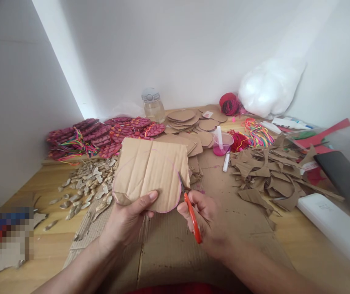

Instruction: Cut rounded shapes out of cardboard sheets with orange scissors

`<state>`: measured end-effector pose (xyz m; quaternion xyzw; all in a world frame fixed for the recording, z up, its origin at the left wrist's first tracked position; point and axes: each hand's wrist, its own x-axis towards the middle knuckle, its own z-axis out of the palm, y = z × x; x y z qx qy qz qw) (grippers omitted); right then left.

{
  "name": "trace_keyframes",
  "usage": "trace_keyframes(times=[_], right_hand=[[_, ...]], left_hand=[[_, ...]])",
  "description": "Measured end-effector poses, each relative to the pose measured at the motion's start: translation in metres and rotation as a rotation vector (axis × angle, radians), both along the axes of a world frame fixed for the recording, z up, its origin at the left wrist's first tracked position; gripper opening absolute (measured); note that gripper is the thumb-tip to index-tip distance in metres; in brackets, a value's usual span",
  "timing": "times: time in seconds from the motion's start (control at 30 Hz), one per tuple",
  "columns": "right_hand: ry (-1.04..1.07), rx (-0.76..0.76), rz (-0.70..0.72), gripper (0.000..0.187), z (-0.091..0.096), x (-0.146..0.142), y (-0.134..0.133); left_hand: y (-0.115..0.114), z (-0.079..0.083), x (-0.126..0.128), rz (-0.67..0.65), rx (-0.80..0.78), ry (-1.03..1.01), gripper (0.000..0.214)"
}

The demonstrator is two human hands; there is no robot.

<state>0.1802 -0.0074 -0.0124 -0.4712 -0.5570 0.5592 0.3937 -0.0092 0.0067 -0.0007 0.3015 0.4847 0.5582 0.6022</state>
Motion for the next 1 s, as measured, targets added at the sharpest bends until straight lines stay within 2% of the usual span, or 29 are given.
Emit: trace_keyframes(times=[0.2, 0.37, 0.57, 0.77, 1.0], right_hand=[[-0.067, 0.067, 0.032, 0.048, -0.0030, 0.0062, 0.0003], [-0.216, 0.141, -0.001, 0.044, -0.0068, 0.0100, 0.0041], [-0.261, 0.181, -0.031, 0.045, -0.0025, 0.0059, 0.0036], [-0.222, 0.181, -0.047, 0.042, -0.0015, 0.0041, 0.0019], [-0.004, 0.075, 0.008, 0.052, -0.0090, 0.0032, 0.0066]], left_hand=[[0.0015, -0.0015, -0.0017, 0.017, -0.012, -0.015, 0.060], [0.0034, -0.0001, -0.0034, 0.024, -0.006, -0.040, 0.063], [0.0026, -0.0001, -0.0032, 0.026, 0.020, -0.038, 0.062], [0.0008, -0.0036, 0.0010, 0.049, -0.008, -0.049, 0.062], [0.0038, -0.0056, -0.0008, 0.042, -0.003, -0.072, 0.069]])
